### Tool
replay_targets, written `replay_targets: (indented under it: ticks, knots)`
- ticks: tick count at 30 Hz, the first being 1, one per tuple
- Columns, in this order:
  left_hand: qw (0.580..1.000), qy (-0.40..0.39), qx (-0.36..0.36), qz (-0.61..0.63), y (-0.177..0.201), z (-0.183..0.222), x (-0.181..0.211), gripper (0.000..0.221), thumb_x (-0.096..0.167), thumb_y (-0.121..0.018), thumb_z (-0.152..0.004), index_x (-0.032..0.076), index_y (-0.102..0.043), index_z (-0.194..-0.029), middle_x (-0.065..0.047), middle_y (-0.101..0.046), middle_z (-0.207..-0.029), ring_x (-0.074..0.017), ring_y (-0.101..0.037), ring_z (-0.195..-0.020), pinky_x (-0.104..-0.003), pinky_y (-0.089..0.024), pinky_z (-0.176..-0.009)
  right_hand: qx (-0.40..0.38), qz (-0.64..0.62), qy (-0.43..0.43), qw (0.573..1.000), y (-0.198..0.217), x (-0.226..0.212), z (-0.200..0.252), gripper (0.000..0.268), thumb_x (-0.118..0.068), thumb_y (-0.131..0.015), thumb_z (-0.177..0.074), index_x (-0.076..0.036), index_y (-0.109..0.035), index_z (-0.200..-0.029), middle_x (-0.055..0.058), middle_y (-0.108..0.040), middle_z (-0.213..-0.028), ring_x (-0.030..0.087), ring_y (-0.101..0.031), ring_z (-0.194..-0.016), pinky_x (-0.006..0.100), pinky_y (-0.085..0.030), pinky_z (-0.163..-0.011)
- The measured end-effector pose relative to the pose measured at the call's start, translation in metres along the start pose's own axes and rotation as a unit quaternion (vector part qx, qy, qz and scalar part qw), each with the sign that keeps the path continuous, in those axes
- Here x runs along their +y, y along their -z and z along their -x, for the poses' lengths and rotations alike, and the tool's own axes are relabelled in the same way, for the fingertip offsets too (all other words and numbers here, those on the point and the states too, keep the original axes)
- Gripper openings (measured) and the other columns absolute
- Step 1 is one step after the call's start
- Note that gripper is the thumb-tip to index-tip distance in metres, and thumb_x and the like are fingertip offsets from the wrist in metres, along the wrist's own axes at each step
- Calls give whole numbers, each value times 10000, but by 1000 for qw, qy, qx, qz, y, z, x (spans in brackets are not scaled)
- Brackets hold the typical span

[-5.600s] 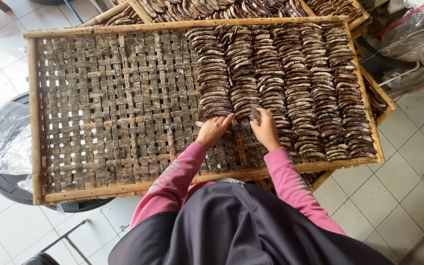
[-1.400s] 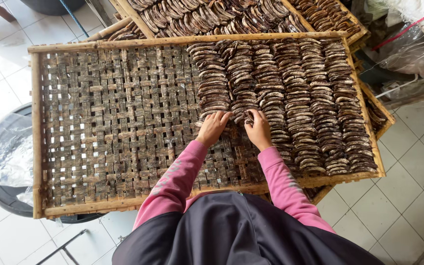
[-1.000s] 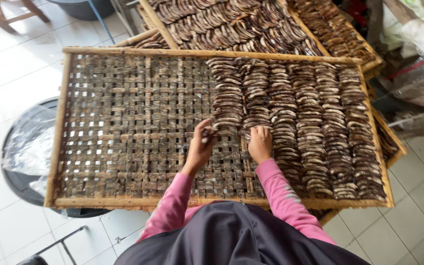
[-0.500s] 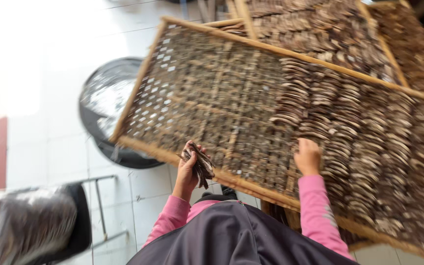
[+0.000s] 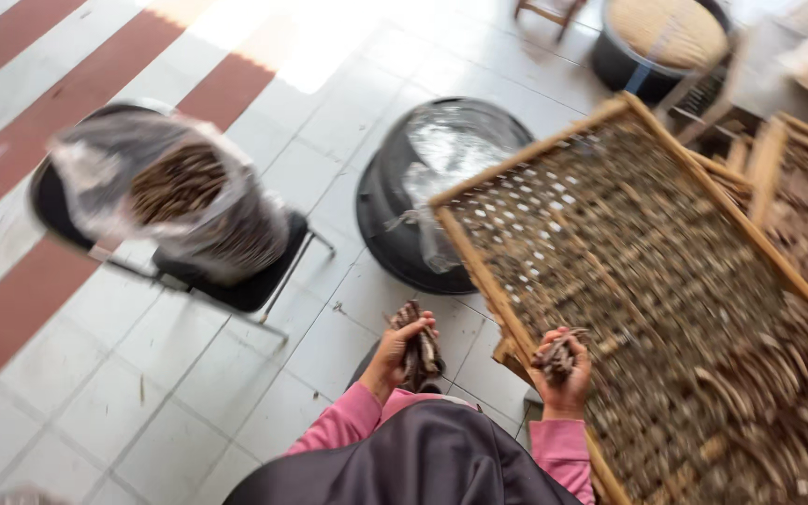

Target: The person sorts dried banana slices on a wooden lattice tray and transfers them by hand into a clear plastic bag.

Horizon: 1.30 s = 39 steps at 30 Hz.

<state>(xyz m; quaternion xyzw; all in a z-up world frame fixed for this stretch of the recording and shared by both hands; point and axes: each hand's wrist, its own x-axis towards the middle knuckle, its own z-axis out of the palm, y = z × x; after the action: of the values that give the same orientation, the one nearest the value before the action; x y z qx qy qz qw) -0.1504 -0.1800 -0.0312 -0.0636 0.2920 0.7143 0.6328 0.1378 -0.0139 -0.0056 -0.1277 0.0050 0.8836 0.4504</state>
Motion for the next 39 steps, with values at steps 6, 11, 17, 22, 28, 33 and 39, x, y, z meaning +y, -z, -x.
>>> replay_targets:
  ticks: [6,11,17,22,28,33,39]
  knots:
    - [997,-65,28,16,3,-2,23,605,24,-734,-859,139,-453,-1382,-89,-668,-1139,-218,-710,-1035,-401,-623,-844,77,426,-155,888,-32,129,-87,252,-155,-636,-987,-29,-608,-1204,121,-636,-1041,250,-665,-941,366,-580,-766]
    - [982,-163,34,-83,17,-11,109,744,29,-835,-806,82,-425,-1424,-91,-657,-1218,-188,-671,-1105,-347,-585,-944,-48,636,-193,746,-87,259,-146,327,-140,-621,-982,9,-590,-1271,89,-647,-1124,202,-595,-1049,326,-490,-910]
    - [934,-308,75,-163,35,-3,250,799,26,-887,-766,13,-451,-1435,-73,-629,-1235,-173,-637,-1135,-337,-565,-987,-206,564,-323,732,-150,388,-231,539,-192,-506,-1004,-24,-454,-1514,86,-378,-1428,197,-384,-1372,313,-330,-1155]
    - [888,-409,116,-175,39,22,335,850,12,-884,-716,81,-404,-1414,-21,-594,-1259,-131,-613,-1156,-308,-555,-968,-449,749,-136,467,-193,490,-269,553,-291,-362,-1131,-25,-356,-1617,100,-367,-1449,212,-340,-1387,324,-271,-1206]
    - [828,-521,175,-116,46,49,412,738,-46,-851,-760,36,-473,-1388,-80,-671,-1163,-172,-680,-1037,-339,-602,-902,-422,479,-422,644,-277,571,-280,521,-276,-402,-1105,-18,-372,-1557,75,-443,-1531,155,-376,-1450,319,-268,-1219]
    - [807,-560,184,-22,59,76,427,692,-76,-786,-795,37,-476,-1403,-96,-676,-1179,-173,-691,-1062,-335,-601,-952,-494,507,-442,551,-309,601,-293,483,-14,-689,-979,16,-528,-1434,60,-622,-1221,137,-598,-1174,308,-523,-1027]
    - [804,-557,198,59,70,84,409,771,-43,-801,-789,28,-454,-1474,-100,-672,-1200,-187,-684,-1094,-343,-587,-955,-472,497,-501,527,-286,628,-318,349,29,-673,-998,8,-602,-1339,71,-663,-1154,104,-634,-1069,256,-536,-970]
